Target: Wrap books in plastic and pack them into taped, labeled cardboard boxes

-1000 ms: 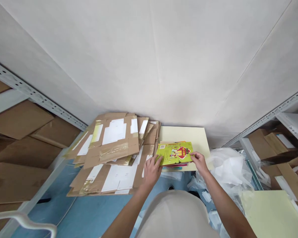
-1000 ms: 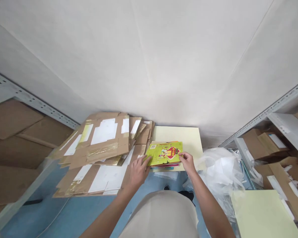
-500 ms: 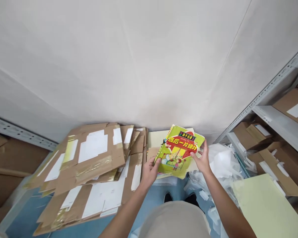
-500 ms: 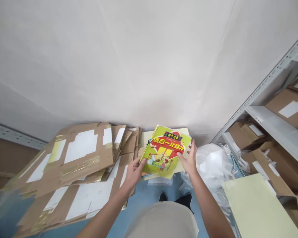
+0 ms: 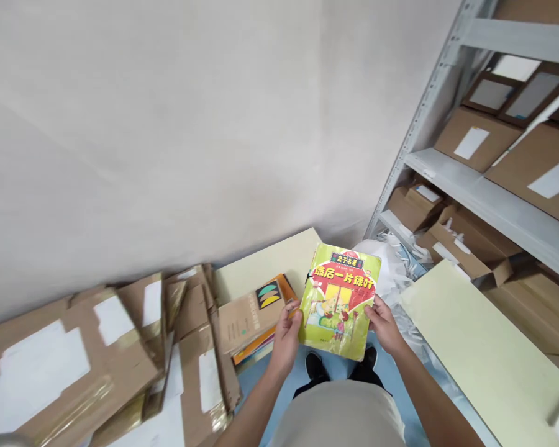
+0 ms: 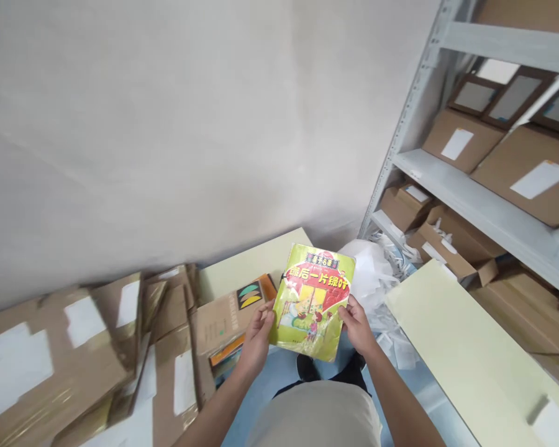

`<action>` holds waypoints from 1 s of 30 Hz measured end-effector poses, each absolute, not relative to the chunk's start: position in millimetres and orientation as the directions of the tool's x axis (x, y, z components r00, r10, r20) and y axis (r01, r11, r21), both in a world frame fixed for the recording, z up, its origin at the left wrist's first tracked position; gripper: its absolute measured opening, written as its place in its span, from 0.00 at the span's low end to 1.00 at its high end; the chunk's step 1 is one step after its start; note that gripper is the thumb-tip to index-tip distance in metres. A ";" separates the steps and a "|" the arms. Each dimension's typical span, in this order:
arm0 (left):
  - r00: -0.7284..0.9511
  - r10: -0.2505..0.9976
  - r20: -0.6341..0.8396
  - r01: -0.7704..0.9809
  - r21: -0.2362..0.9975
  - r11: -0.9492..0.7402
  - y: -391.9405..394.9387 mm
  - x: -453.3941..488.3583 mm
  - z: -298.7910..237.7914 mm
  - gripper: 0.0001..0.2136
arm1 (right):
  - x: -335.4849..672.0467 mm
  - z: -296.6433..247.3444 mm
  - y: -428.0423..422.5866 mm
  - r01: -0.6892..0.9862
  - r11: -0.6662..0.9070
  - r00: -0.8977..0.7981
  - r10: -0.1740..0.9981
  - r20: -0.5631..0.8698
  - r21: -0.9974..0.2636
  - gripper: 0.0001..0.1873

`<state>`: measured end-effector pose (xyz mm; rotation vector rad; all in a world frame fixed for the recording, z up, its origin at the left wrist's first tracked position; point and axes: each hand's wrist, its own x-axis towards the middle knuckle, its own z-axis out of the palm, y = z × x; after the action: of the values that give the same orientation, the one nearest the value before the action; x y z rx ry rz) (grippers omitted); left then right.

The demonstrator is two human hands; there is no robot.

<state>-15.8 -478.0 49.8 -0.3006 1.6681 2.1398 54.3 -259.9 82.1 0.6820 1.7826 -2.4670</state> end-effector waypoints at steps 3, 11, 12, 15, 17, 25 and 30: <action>-0.850 0.347 -0.396 -0.465 0.874 -0.141 -441.1 -16.1 53.4 0.29 | 77.1 82.6 -227.9 0.210 -0.438 -0.866 0.332 -0.375 -0.874 0.32; -0.628 0.656 -0.418 -0.489 0.868 0.086 -319.3 0.3 61.7 0.26 | 169.3 80.3 -129.7 0.072 -0.539 -0.730 0.545 -0.412 -0.839 0.29; -0.599 0.678 -0.426 -0.484 0.867 0.117 -305.1 5.6 59.8 0.25 | 181.0 78.5 -118.2 0.046 -0.543 -0.709 0.574 -0.411 -0.838 0.29; -0.489 0.765 -0.419 -0.483 0.860 0.163 -264.5 25.7 51.1 0.22 | 214.4 72.0 -88.3 -0.023 -0.545 -0.639 0.653 -0.407 -0.838 0.28; -0.430 0.804 -0.412 -0.484 0.856 0.180 -238.2 40.6 45.0 0.19 | 235.6 68.0 -72.6 -0.046 -0.547 -0.593 0.688 -0.417 -0.836 0.28; -0.242 0.857 -0.455 -0.446 0.837 0.318 -152.7 79.8 35.9 0.20 | 293.9 57.5 -36.4 -0.195 -0.476 -0.331 0.855 -0.399 -0.858 0.27; -0.119 0.838 -0.533 -0.480 0.769 0.421 -137.8 86.7 34.2 0.22 | 308.5 54.1 -21.1 -0.130 -0.454 -0.200 0.883 -0.425 -0.882 0.30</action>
<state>86.7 -137.8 34.2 0.3739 1.2418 1.1668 308.5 -21.1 54.1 2.1515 1.5458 -2.8658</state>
